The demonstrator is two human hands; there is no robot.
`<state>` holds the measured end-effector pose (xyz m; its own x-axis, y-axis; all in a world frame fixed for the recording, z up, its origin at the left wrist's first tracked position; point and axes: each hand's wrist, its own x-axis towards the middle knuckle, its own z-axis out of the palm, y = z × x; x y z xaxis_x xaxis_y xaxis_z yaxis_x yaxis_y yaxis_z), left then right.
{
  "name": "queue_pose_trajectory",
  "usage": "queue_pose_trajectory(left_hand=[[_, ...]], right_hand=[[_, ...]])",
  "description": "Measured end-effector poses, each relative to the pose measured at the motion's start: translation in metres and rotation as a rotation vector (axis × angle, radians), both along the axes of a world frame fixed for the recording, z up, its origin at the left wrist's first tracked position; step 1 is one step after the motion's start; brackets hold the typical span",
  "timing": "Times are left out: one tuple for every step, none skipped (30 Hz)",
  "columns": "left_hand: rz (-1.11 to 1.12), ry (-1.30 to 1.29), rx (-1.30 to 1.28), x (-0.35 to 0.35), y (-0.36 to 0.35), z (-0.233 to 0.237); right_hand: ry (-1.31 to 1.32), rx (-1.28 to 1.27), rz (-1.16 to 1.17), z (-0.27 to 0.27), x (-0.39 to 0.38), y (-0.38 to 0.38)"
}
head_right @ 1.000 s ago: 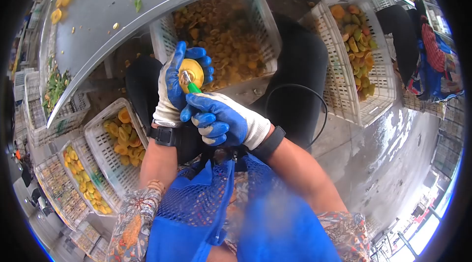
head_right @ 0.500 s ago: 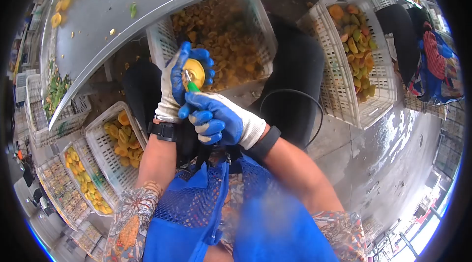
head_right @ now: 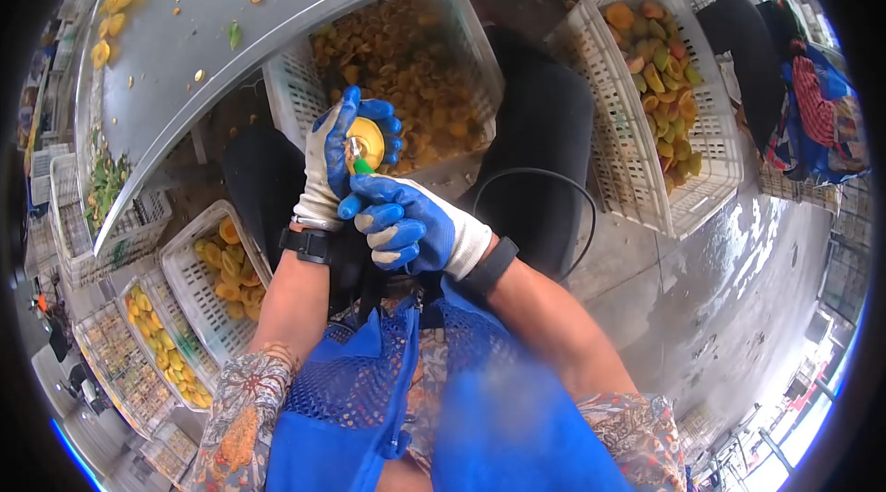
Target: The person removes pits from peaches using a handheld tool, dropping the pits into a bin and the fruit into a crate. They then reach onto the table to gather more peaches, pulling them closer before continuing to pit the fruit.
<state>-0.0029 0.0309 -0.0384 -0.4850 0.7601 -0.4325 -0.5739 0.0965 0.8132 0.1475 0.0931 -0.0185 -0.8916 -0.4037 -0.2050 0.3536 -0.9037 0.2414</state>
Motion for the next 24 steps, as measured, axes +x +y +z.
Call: queue_pose_trajectory(left_hand=[[0.005, -0.023, -0.016, 0.002, -0.001, -0.005], [0.009, -0.043, -0.031, 0.002, -0.002, -0.010], [0.012, -0.064, -0.044, 0.002, -0.002, -0.011], [-0.030, -0.066, -0.111, 0.002, -0.004, -0.009], [-0.133, 0.003, -0.089, 0.000, -0.008, -0.008], [-0.236, 0.072, -0.069, -0.004, -0.012, -0.005], [-0.340, 0.143, -0.047, -0.005, -0.014, 0.000], [-0.322, 0.113, -0.044, -0.004, -0.015, 0.007], [-0.323, 0.056, -0.057, -0.005, -0.013, 0.011], [-0.326, 0.002, -0.068, -0.009, -0.009, 0.014], [-0.331, -0.052, -0.076, -0.011, -0.004, 0.016], [-0.316, -0.069, -0.082, -0.010, -0.003, 0.017], [-0.282, -0.119, -0.039, -0.008, -0.002, 0.012], [-0.250, -0.167, 0.007, -0.007, 0.000, 0.003], [-0.220, -0.220, 0.047, -0.004, 0.002, 0.002], [-0.227, -0.251, 0.033, -0.002, 0.002, 0.002], [-0.232, -0.280, 0.022, -0.003, 0.004, 0.004], [-0.236, -0.298, 0.018, -0.004, 0.008, 0.008], [-0.189, -0.354, 0.043, -0.003, 0.009, 0.008], [-0.142, -0.406, 0.070, -0.001, 0.011, 0.007], [-0.094, -0.458, 0.095, -0.001, 0.012, 0.004], [-0.074, -0.461, 0.100, -0.001, 0.012, -0.002], [-0.057, -0.470, 0.098, 0.000, 0.011, -0.009], [-0.041, -0.479, 0.099, 0.001, 0.013, -0.014]], right_hand=[[-0.020, -0.009, 0.006, 0.000, 0.001, 0.000], [-0.038, -0.017, 0.011, -0.001, 0.000, 0.001], [-0.045, 0.036, 0.059, -0.003, 0.001, 0.003], [-0.056, 0.086, 0.108, -0.007, 0.004, 0.005], [-0.067, 0.134, 0.158, -0.010, 0.007, 0.006], [-0.073, 0.139, 0.163, -0.008, 0.010, 0.005], [-0.064, 0.099, 0.144, -0.009, 0.012, 0.003], [-0.054, 0.064, 0.128, -0.010, 0.012, 0.003], [-0.042, 0.030, 0.115, -0.010, 0.011, 0.003], [-0.020, 0.001, 0.088, -0.010, 0.010, 0.002], [0.001, -0.025, 0.059, -0.008, 0.009, 0.002], [0.019, -0.053, 0.030, -0.007, 0.009, 0.000], [0.043, -0.081, 0.008, -0.008, 0.010, 0.000], [0.070, -0.107, -0.015, -0.011, 0.009, 0.000], [0.091, -0.137, -0.040, -0.012, 0.010, -0.001], [0.044, -0.128, -0.061, -0.010, 0.013, -0.002], [0.000, -0.116, -0.078, -0.005, 0.015, -0.001], [-0.036, -0.095, -0.092, -0.001, 0.014, 0.002], [0.035, -0.137, -0.107, -0.005, 0.012, 0.002], [0.110, -0.178, -0.119, -0.013, 0.010, 0.000], [0.183, -0.221, -0.129, -0.016, 0.007, 0.000], [0.165, -0.224, -0.142, -0.017, 0.007, 0.000], [0.141, -0.231, -0.160, -0.018, 0.009, -0.002], [0.118, -0.235, -0.179, -0.018, 0.010, -0.001]])
